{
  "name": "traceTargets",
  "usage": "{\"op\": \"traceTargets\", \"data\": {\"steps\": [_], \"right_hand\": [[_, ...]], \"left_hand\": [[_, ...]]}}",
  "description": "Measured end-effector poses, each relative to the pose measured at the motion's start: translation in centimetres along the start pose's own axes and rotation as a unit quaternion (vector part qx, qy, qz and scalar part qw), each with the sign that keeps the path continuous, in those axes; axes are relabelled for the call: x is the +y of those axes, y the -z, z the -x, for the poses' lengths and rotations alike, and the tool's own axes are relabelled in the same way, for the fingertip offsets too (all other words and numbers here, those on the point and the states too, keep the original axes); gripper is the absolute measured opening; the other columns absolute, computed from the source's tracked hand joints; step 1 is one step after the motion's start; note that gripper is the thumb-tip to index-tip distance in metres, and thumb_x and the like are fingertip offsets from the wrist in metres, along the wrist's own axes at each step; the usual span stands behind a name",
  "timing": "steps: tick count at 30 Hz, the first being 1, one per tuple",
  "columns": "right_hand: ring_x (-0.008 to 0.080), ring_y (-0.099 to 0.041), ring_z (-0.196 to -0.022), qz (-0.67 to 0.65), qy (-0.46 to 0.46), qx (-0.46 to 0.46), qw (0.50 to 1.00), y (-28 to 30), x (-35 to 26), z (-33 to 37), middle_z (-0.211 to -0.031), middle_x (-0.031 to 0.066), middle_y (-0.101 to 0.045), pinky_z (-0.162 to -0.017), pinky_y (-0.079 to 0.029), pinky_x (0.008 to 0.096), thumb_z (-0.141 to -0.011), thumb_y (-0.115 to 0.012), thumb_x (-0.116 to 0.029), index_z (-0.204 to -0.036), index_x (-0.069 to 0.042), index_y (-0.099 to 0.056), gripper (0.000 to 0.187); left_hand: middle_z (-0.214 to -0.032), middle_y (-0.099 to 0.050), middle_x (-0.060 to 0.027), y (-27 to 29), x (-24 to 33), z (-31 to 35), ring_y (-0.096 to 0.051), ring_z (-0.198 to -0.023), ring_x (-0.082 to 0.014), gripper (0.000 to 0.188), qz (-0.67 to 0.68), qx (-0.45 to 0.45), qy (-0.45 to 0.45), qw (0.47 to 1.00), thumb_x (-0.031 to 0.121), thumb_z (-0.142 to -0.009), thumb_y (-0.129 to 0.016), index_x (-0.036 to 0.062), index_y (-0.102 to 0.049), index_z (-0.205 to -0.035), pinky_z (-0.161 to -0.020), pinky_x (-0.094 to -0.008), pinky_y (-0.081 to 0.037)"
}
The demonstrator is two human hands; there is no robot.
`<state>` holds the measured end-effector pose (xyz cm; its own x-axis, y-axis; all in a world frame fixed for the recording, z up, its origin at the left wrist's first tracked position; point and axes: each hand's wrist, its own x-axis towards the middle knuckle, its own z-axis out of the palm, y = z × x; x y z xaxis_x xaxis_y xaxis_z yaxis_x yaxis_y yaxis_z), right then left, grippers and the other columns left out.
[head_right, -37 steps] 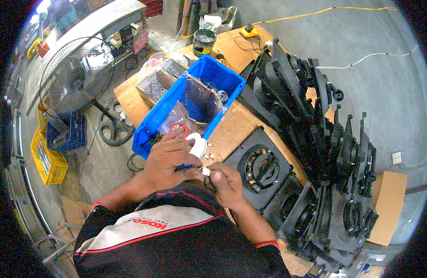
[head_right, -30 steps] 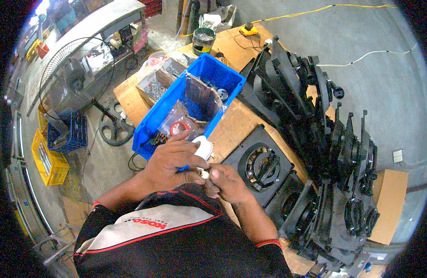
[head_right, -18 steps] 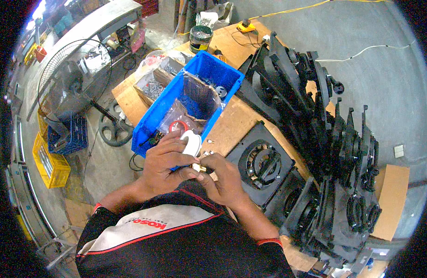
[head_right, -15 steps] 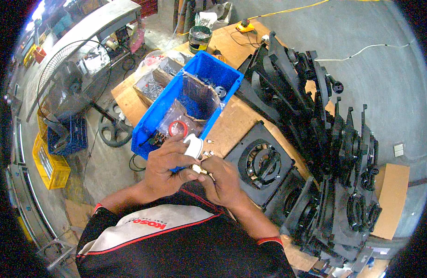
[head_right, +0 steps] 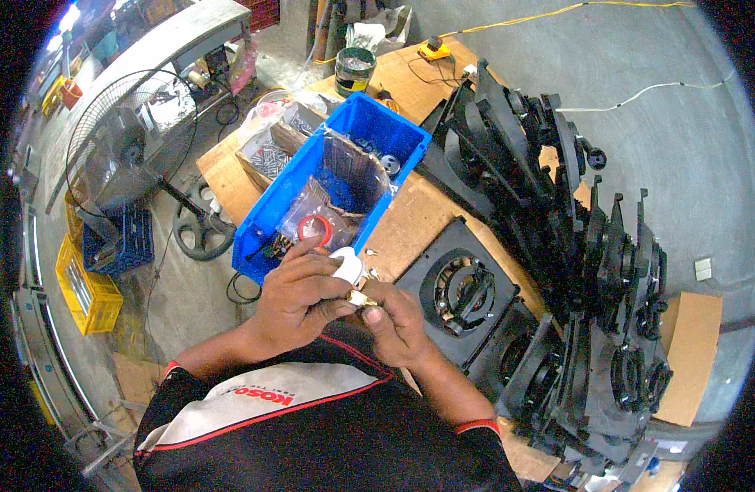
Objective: The person repeatedly picks small metal fasteners from a blue bin and wraps each one individually with white tape. The wrapped fasteners are placed back into the bin. The person continues this process throughout the clip.
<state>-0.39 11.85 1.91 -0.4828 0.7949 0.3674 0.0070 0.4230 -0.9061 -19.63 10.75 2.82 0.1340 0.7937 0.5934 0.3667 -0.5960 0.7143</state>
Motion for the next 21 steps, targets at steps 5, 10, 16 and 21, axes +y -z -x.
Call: {"op": "traceTargets", "data": {"steps": [5,10,16,21], "right_hand": [[0.0217,-0.058,-0.059,0.021,-0.013,-0.032,0.999,0.9,0.2,0.3,-0.073,0.0084,-0.06,-0.054,-0.045,0.0345,-0.104,-0.044,-0.035,-0.109,-0.002,-0.056,0.036],[0.0236,-0.057,-0.058,0.052,0.015,-0.047,0.997,1.1,-0.5,-0.3,-0.071,0.0095,-0.057,-0.053,-0.044,0.0364,-0.103,-0.044,-0.034,-0.105,-0.003,-0.056,0.034],[0.0252,-0.058,-0.06,0.059,-0.002,-0.031,0.998,1.1,-0.1,0.3,-0.071,0.0103,-0.056,-0.056,-0.045,0.0377,-0.103,-0.044,-0.033,-0.104,-0.002,-0.056,0.034],[0.0146,-0.048,-0.055,-0.024,-0.083,-0.018,0.996,0.9,0.1,0.8,-0.069,0.0061,-0.052,-0.05,-0.036,0.0302,-0.102,-0.046,-0.038,-0.1,0.002,-0.059,0.042]], "left_hand": [[-0.09,-0.069,-0.0117,0.0,0.3,-0.1,-0.068,-0.092,-0.0271,0.024,-0.001,-0.008,0.005,1.0,0.026,-0.079,-0.078,0.0104,-0.071,-0.096,-0.102,-0.0496,-0.041],[-0.089,-0.07,-0.0104,0.1,0.5,0.1,-0.068,-0.09,-0.0277,0.023,0.006,-0.038,0.019,0.999,0.026,-0.081,-0.076,0.0102,-0.071,-0.097,-0.102,-0.0505,-0.041],[-0.09,-0.068,-0.0108,-0.2,0.2,0.5,-0.066,-0.094,-0.0297,0.023,0.052,-0.051,0.047,0.996,0.026,-0.084,-0.073,0.0106,-0.069,-0.101,-0.1,-0.0518,-0.041],[-0.091,-0.067,-0.0108,-0.2,0.2,0.2,-0.066,-0.09,-0.0334,0.025,0.057,-0.082,0.054,0.994,0.025,-0.085,-0.073,0.0092,-0.063,-0.102,-0.102,-0.0523,-0.041]]}}
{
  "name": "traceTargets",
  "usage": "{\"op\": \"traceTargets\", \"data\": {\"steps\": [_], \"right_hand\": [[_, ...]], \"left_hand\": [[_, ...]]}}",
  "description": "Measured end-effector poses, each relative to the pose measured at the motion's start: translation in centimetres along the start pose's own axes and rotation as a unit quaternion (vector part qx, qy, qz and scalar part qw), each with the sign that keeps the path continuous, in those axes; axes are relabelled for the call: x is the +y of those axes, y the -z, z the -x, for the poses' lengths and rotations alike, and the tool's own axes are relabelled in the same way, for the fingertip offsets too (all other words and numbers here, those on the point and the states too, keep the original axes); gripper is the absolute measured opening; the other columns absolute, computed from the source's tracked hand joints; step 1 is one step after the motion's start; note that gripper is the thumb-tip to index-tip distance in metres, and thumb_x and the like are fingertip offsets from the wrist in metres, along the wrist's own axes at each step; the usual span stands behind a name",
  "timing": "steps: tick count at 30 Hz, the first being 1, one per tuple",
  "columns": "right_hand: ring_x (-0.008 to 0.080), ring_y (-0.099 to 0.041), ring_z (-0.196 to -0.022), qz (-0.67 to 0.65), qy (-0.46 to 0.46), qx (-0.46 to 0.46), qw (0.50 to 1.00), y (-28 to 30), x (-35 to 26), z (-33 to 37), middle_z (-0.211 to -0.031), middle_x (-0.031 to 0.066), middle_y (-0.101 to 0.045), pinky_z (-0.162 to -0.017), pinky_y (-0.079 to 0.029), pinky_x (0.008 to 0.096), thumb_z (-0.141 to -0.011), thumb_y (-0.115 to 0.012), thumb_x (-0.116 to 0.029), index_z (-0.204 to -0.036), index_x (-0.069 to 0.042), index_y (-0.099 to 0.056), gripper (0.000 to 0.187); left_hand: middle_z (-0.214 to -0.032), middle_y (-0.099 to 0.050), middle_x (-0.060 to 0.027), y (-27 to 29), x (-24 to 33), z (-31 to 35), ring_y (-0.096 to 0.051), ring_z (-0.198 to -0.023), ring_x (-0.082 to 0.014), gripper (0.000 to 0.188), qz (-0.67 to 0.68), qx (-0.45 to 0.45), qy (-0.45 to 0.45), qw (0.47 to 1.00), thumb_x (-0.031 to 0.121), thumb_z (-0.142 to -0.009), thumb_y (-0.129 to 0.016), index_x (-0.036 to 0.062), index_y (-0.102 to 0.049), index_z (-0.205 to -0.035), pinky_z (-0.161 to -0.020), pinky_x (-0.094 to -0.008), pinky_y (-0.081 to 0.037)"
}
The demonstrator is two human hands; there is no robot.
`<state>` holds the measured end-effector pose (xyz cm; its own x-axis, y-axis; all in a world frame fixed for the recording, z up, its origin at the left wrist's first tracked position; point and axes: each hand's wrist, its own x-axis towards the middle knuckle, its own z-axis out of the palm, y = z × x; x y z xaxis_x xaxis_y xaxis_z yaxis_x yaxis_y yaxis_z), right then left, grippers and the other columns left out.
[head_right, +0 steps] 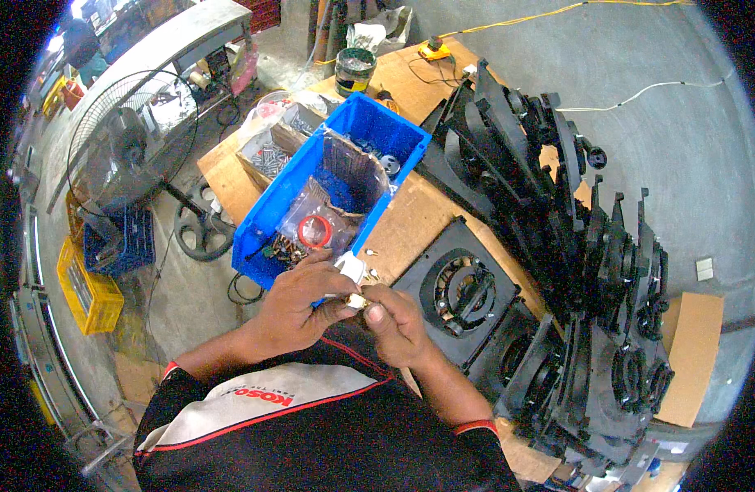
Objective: The person repeatedly picks small metal fasteners from a blue bin and wraps each one individually with white tape. The wrapped fasteners are placed back into the bin. The person continues this process throughout the clip.
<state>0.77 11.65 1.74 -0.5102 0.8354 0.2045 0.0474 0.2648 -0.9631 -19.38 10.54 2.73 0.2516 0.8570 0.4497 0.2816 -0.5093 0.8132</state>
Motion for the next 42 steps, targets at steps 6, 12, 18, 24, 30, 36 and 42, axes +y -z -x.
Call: {"op": "traceTargets", "data": {"steps": [6,12,18,24,30,36,42], "right_hand": [[0.0118,-0.042,-0.054,-0.156,-0.117,-0.033,0.98,0.2,-0.9,-0.5,-0.064,0.0032,-0.046,-0.048,-0.029,0.0271,-0.099,-0.05,-0.049,-0.084,0.0,-0.057,0.051],[0.0133,-0.042,-0.055,-0.222,-0.159,-0.066,0.96,0.3,-1.1,-0.9,-0.062,0.002,-0.045,-0.05,-0.033,0.03,-0.102,-0.043,-0.048,-0.077,-0.005,-0.05,0.05],[0.0136,-0.039,-0.052,-0.363,-0.232,-0.108,0.896,0.6,-0.5,-0.9,-0.06,0.0024,-0.042,-0.047,-0.03,0.0292,-0.1,-0.046,-0.05,-0.074,-0.007,-0.048,0.051],[0.0157,-0.045,-0.057,-0.204,-0.207,-0.06,0.955,0.0,-0.7,-0.9,-0.065,0.0039,-0.048,-0.05,-0.034,0.0291,-0.1,-0.047,-0.048,-0.08,-0.005,-0.05,0.048],[0.0243,-0.058,-0.067,0.183,0.123,0.09,0.971,-1.2,-0.9,-1.7,-0.081,0.0139,-0.058,-0.059,-0.046,0.0359,-0.095,-0.059,-0.018,-0.098,-0.003,-0.056,0.016],[0.0233,-0.058,-0.061,0.104,0.121,0.061,0.985,-0.8,0.5,-1.2,-0.073,0.0123,-0.057,-0.055,-0.044,0.0353,-0.1,-0.053,-0.027,-0.099,-0.003,-0.056,0.025],[0.0074,-0.044,-0.053,-0.037,-0.003,0.037,0.999,-0.8,0.1,-0.5,-0.072,0.0036,-0.055,-0.047,-0.033,0.0241,-0.103,-0.047,-0.04,-0.1,0.0,-0.059,0.042]], "left_hand": [[-0.088,-0.065,-0.0117,-0.2,-0.2,0.0,-0.065,-0.089,-0.0345,0.022,-0.005,-0.006,0.014,1.0,0.022,-0.085,-0.071,0.0079,-0.064,-0.101,-0.104,-0.0533,-0.04],[-0.092,-0.066,-0.0099,-0.2,-0.4,0.2,-0.065,-0.093,-0.0295,0.02,-0.04,0.015,-0.003,0.999,0.023,-0.086,-0.07,0.0111,-0.067,-0.102,-0.101,-0.0531,-0.04],[-0.087,-0.065,-0.0093,0.1,-0.7,-0.2,-0.065,-0.091,-0.0285,0.021,-0.061,0.013,-0.033,0.997,0.022,-0.083,-0.072,0.0118,-0.068,-0.101,-0.102,-0.053,-0.04],[-0.086,-0.066,-0.0088,0.6,-1.0,-0.1,-0.066,-0.087,-0.0276,0.022,-0.074,0.008,-0.037,0.997,0.023,-0.083,-0.073,0.0117,-0.068,-0.101,-0.102,-0.0519,-0.04],[-0.085,-0.066,-0.009,0.7,-0.6,-0.1,-0.065,-0.085,-0.0275,0.023,-0.081,0.018,-0.028,0.996,0.023,-0.083,-0.074,0.0104,-0.068,-0.101,-0.102,-0.0508,-0.041],[-0.085,-0.066,-0.0101,-0.1,-0.8,0.3,-0.066,-0.085,-0.0285,0.024,-0.06,0.04,-0.029,0.997,0.023,-0.082,-0.075,0.01,-0.068,-0.101,-0.103,-0.0535,-0.039],[-0.085,-0.066,-0.0106,-0.2,-0.6,0.5,-0.066,-0.085,-0.0294,0.024,-0.05,0.035,-0.023,0.998,0.022,-0.081,-0.076,0.0104,-0.068,-0.102,-0.104,-0.0553,-0.037]]}}
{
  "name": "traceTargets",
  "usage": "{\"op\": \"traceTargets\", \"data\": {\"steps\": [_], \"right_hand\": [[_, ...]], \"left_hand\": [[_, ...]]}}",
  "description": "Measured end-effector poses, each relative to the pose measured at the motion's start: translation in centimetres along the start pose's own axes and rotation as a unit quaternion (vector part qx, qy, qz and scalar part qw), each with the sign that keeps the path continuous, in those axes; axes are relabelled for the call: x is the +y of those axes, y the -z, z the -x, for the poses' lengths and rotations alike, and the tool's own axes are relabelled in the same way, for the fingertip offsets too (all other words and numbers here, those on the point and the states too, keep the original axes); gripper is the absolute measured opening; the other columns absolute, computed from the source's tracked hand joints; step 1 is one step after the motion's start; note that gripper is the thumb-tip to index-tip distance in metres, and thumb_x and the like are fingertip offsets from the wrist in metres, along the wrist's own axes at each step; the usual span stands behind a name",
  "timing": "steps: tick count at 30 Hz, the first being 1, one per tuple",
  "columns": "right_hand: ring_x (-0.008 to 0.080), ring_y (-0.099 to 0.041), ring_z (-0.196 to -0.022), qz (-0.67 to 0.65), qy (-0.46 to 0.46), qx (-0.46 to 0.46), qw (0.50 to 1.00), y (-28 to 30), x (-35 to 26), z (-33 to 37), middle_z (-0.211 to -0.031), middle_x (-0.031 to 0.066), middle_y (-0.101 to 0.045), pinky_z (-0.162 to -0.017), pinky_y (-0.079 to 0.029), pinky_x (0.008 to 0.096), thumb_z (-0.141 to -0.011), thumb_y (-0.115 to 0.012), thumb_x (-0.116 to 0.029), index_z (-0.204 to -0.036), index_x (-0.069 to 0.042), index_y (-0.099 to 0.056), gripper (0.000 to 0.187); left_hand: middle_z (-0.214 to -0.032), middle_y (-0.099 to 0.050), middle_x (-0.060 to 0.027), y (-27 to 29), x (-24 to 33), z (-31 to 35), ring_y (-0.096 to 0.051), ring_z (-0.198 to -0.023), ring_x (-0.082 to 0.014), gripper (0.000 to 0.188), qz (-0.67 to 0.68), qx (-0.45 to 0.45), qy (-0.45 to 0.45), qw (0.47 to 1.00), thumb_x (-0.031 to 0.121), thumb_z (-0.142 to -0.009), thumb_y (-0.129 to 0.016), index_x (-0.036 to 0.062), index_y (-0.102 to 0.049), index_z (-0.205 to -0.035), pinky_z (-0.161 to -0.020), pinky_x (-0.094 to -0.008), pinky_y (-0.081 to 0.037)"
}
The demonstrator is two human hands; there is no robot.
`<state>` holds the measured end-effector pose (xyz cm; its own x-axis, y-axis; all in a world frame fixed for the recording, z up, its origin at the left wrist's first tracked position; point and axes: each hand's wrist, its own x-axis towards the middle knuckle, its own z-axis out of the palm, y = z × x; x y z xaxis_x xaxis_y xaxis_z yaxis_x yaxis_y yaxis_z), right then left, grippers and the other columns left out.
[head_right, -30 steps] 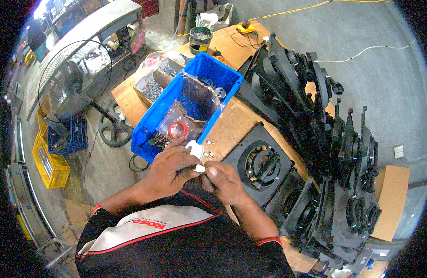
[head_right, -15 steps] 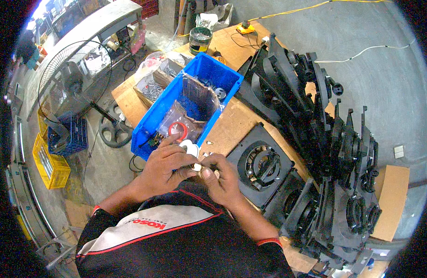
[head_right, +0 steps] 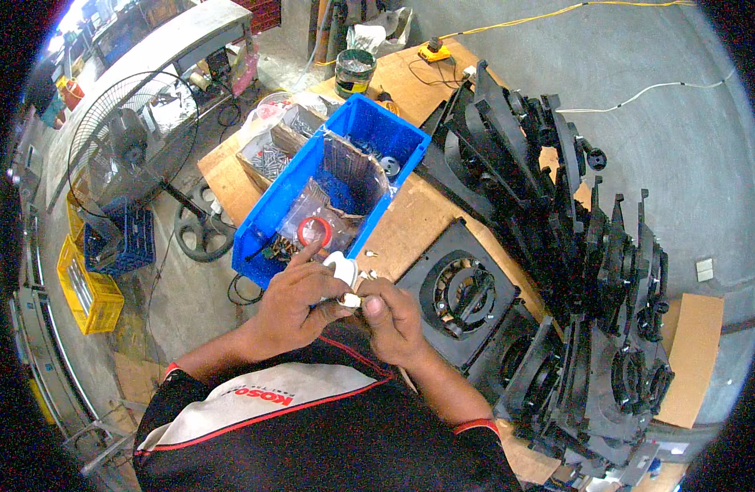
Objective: The person repeatedly picks small metal fasteners from a blue bin and wraps each one individually with white tape. The wrapped fasteners are placed back into the bin. The person continues this process throughout the clip.
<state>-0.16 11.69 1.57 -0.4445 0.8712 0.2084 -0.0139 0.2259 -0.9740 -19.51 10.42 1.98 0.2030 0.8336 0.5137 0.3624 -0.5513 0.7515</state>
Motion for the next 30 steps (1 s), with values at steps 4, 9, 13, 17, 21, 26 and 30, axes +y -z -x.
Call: {"op": "traceTargets", "data": {"steps": [4,9,13,17,21,26,30], "right_hand": [[0.0079,-0.042,-0.052,-0.037,-0.049,0.012,0.998,0.1,0.2,0.2,-0.07,0.003,-0.054,-0.046,-0.031,0.0245,-0.102,-0.049,-0.045,-0.099,0.0,-0.059,0.046],[0.0094,-0.045,-0.055,-0.12,-0.14,-0.003,0.983,-0.1,-0.5,0.1,-0.065,0.0,-0.05,-0.049,-0.034,0.0274,-0.103,-0.044,-0.048,-0.09,-0.004,-0.058,0.047],[0.01,-0.041,-0.052,-0.226,-0.176,-0.036,0.957,0.0,-1.0,-0.3,-0.063,0.0,-0.047,-0.048,-0.032,0.0271,-0.101,-0.046,-0.051,-0.092,-0.004,-0.058,0.05],[0.0109,-0.04,-0.05,-0.294,-0.214,-0.037,0.931,0.2,-1.1,-0.2,-0.061,0.0003,-0.045,-0.046,-0.031,0.0269,-0.099,-0.05,-0.051,-0.095,-0.003,-0.058,0.049],[0.0111,-0.037,-0.047,-0.328,-0.276,-0.055,0.902,0.5,-1.0,-0.2,-0.06,0.0004,-0.043,-0.042,-0.028,0.0266,-0.096,-0.054,-0.053,-0.096,-0.003,-0.057,0.05],[0.0107,-0.034,-0.043,-0.351,-0.309,-0.096,0.879,1.3,-0.8,-0.5,-0.059,-0.0004,-0.041,-0.04,-0.025,0.0262,-0.095,-0.056,-0.053,-0.094,-0.003,-0.057,0.05],[0.0102,-0.037,-0.046,-0.346,-0.32,-0.1,0.876,1.3,-0.7,-0.6,-0.059,0.0003,-0.044,-0.042,-0.027,0.0257,-0.097,-0.051,-0.053,-0.091,-0.004,-0.057,0.05]], "left_hand": [[-0.085,-0.066,-0.0107,-0.1,0.0,-0.1,-0.066,-0.085,-0.0289,0.025,-0.014,0.002,0.007,1.0,0.022,-0.081,-0.076,0.0102,-0.068,-0.102,-0.105,-0.0543,-0.037],[-0.084,-0.067,-0.0112,-0.1,-0.4,-0.2,-0.067,-0.083,-0.0287,0.024,-0.004,0.003,-0.003,1.0,0.023,-0.082,-0.075,0.01,-0.068,-0.101,-0.105,-0.0528,-0.037],[-0.083,-0.067,-0.0114,-0.2,-0.3,-0.1,-0.067,-0.082,-0.0282,0.024,-0.008,0.018,-0.014,1.0,0.026,-0.081,-0.076,0.0105,-0.07,-0.099,-0.103,-0.053,-0.038],[-0.084,-0.067,-0.0095,-0.3,-0.1,-0.2,-0.067,-0.08,-0.0258,0.024,-0.021,0.03,-0.019,0.999,0.027,-0.08,-0.077,0.0122,-0.071,-0.097,-0.102,-0.0523,-0.039],[-0.084,-0.067,-0.0071,-0.3,0.0,-0.1,-0.066,-0.079,-0.0233,0.025,-0.041,0.037,-0.035,0.998,0.026,-0.078,-0.078,0.0136,-0.071,-0.099,-0.102,-0.0503,-0.04],[-0.084,-0.066,-0.0061,-0.2,0.4,-0.5,-0.066,-0.08,-0.0222,0.026,-0.031,0.029,-0.04,0.998,0.025,-0.078,-0.078,0.0148,-0.072,-0.101,-0.102,-0.0484,-0.039],[-0.082,-0.066,-0.0056,0.1,0.4,-0.6,-0.066,-0.08,-0.022,0.025,-0.049,0.027,-0.042,0.998,0.024,-0.078,-0.078,0.015,-0.072,-0.1,-0.103,-0.048,-0.039]]}}
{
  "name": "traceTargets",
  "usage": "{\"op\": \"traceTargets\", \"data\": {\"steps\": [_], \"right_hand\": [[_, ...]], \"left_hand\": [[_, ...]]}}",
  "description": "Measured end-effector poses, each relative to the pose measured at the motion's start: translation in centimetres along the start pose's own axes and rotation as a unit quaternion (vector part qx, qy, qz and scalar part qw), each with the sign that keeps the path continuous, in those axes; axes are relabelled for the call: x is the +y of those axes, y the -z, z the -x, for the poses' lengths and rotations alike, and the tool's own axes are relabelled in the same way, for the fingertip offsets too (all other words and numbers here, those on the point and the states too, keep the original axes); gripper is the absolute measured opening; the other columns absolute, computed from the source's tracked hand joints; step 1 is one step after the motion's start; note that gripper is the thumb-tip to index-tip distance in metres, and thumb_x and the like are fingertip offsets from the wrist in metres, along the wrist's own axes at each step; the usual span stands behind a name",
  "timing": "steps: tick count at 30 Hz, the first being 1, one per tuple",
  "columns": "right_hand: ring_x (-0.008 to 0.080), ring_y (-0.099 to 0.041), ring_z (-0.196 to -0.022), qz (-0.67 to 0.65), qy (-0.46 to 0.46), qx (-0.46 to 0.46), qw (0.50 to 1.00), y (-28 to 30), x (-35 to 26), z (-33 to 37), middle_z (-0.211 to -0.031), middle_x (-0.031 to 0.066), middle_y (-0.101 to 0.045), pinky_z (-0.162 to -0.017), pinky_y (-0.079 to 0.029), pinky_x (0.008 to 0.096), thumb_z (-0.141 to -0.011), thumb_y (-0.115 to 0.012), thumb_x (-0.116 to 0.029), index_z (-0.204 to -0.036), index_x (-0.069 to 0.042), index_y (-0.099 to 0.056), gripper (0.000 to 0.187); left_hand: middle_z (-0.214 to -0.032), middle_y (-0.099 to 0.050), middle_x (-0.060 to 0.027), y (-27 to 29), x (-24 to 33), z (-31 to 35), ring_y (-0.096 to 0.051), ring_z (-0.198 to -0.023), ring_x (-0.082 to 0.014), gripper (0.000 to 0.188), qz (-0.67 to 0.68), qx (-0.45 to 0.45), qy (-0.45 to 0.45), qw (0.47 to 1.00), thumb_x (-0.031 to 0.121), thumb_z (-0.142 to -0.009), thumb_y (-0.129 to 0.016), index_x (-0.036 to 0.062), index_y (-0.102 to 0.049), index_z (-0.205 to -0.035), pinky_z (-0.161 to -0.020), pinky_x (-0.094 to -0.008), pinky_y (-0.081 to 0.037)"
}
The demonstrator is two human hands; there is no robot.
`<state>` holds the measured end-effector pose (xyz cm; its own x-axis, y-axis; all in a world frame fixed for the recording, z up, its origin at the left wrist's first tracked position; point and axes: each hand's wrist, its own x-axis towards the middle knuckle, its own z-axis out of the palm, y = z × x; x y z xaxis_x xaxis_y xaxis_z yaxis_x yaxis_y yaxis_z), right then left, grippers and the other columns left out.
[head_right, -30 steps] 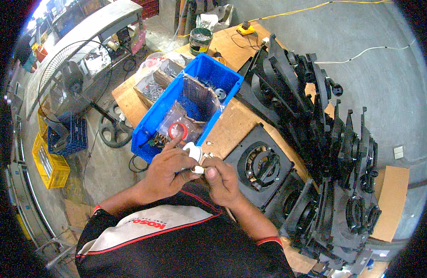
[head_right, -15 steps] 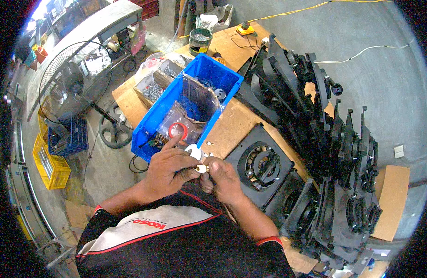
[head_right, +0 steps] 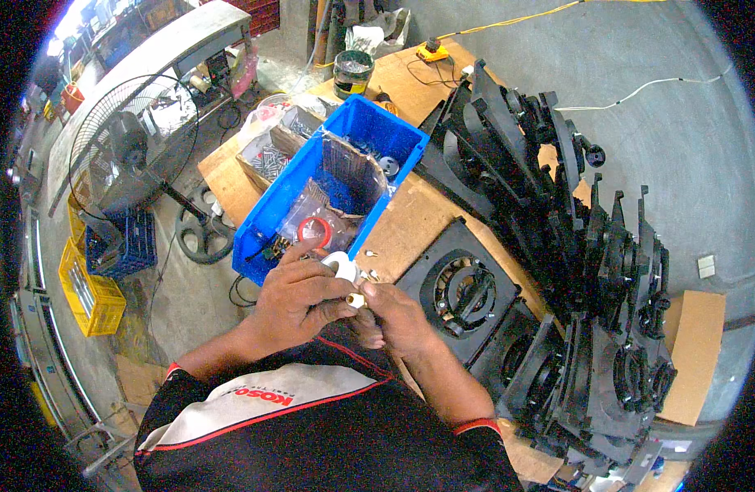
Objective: The person repeatedly picks small metal fasteners from a blue bin and wraps each one individually with white tape. The wrapped fasteners are placed back into the bin. The person continues this process throughout the clip.
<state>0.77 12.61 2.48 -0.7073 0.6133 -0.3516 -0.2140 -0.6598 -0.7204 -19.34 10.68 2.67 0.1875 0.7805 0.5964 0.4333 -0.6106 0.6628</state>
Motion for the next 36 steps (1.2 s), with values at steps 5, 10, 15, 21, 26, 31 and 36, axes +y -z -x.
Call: {"op": "traceTargets", "data": {"steps": [5,10,15,21,26,31,36], "right_hand": [[0.0075,-0.049,-0.061,0.264,0.2,0.161,0.93,-1.7,0.7,-0.3,-0.075,0.0004,-0.056,-0.053,-0.04,0.0243,-0.103,-0.046,-0.044,-0.1,-0.003,-0.06,0.044],[0.0105,-0.058,-0.065,0.338,0.239,0.2,0.888,-2.2,-0.2,-0.1,-0.079,0.0048,-0.063,-0.057,-0.048,0.0248,-0.096,-0.064,-0.035,-0.104,0.001,-0.062,0.038],[0.011,-0.064,-0.07,0.287,0.171,0.176,0.926,-2.0,-1.3,0.1,-0.083,0.0062,-0.07,-0.063,-0.051,0.0256,-0.093,-0.069,-0.02,-0.105,0.002,-0.069,0.025],[0.0131,-0.065,-0.07,0.219,0.148,0.12,0.957,-1.5,-1.5,0.1,-0.088,0.0095,-0.071,-0.063,-0.053,0.0254,-0.094,-0.067,-0.016,-0.109,0.005,-0.07,0.026],[0.0139,-0.066,-0.073,0.231,0.14,0.107,0.957,-1.5,-1.7,0.1,-0.091,0.0099,-0.07,-0.064,-0.054,0.0264,-0.093,-0.067,-0.013,-0.112,0.004,-0.069,0.026],[0.0168,-0.067,-0.072,0.246,0.145,0.115,0.951,-1.7,-1.7,0.0,-0.091,0.0135,-0.071,-0.066,-0.055,0.0288,-0.092,-0.069,-0.015,-0.109,0.008,-0.068,0.029],[0.0141,-0.066,-0.075,0.249,0.151,0.109,0.95,-1.7,-1.5,0.2,-0.093,0.0104,-0.07,-0.068,-0.054,0.0271,-0.094,-0.068,-0.015,-0.113,0.003,-0.068,0.026]], "left_hand": [[-0.08,-0.065,-0.004,0.6,-0.2,-0.2,-0.065,-0.077,-0.0209,0.024,-0.03,-0.02,-0.009,0.999,0.023,-0.078,-0.078,0.0147,-0.071,-0.1,-0.103,-0.0485,-0.038],[-0.078,-0.062,-0.0018,0.8,-0.3,0.0,-0.064,-0.074,-0.0191,0.026,-0.089,-0.018,-0.037,0.995,0.021,-0.077,-0.078,0.0149,-0.07,-0.101,-0.104,-0.0515,-0.035],[-0.075,-0.059,-0.0013,0.8,-0.3,0.1,-0.063,-0.072,-0.0184,0.027,-0.107,-0.009,-0.037,0.994,0.02,-0.076,-0.079,0.0155,-0.07,-0.1,-0.105,-0.0518,-0.033],[-0.074,-0.059,-0.0013,0.8,-0.5,0.3,-0.063,-0.072,-0.0185,0.024,-0.09,0.0,-0.02,0.996,0.02,-0.075,-0.079,0.0157,-0.071,-0.098,-0.105,-0.0489,-0.034],[-0.075,-0.061,-0.0017,0.9,-0.6,0.4,-0.064,-0.074,-0.0188,0.023,-0.082,0.008,-0.009,0.997,0.02,-0.075,-0.079,0.0155,-0.072,-0.096,-0.103,-0.0477,-0.036],[-0.075,-0.062,-0.0025,1.0,-0.5,0.3,-0.065,-0.076,-0.019,0.021,-0.067,0.019,-0.002,0.998,0.02,-0.075,-0.079,0.015,-0.072,-0.094,-0.103,-0.0478,-0.037],[-0.075,-0.062,-0.0028,0.8,-0.1,0.3,-0.065,-0.075,-0.0205,0.023,-0.036,0.036,0.025,0.998,0.018,-0.077,-0.078,0.0159,-0.07,-0.099,-0.103,-0.0483,-0.038]]}}
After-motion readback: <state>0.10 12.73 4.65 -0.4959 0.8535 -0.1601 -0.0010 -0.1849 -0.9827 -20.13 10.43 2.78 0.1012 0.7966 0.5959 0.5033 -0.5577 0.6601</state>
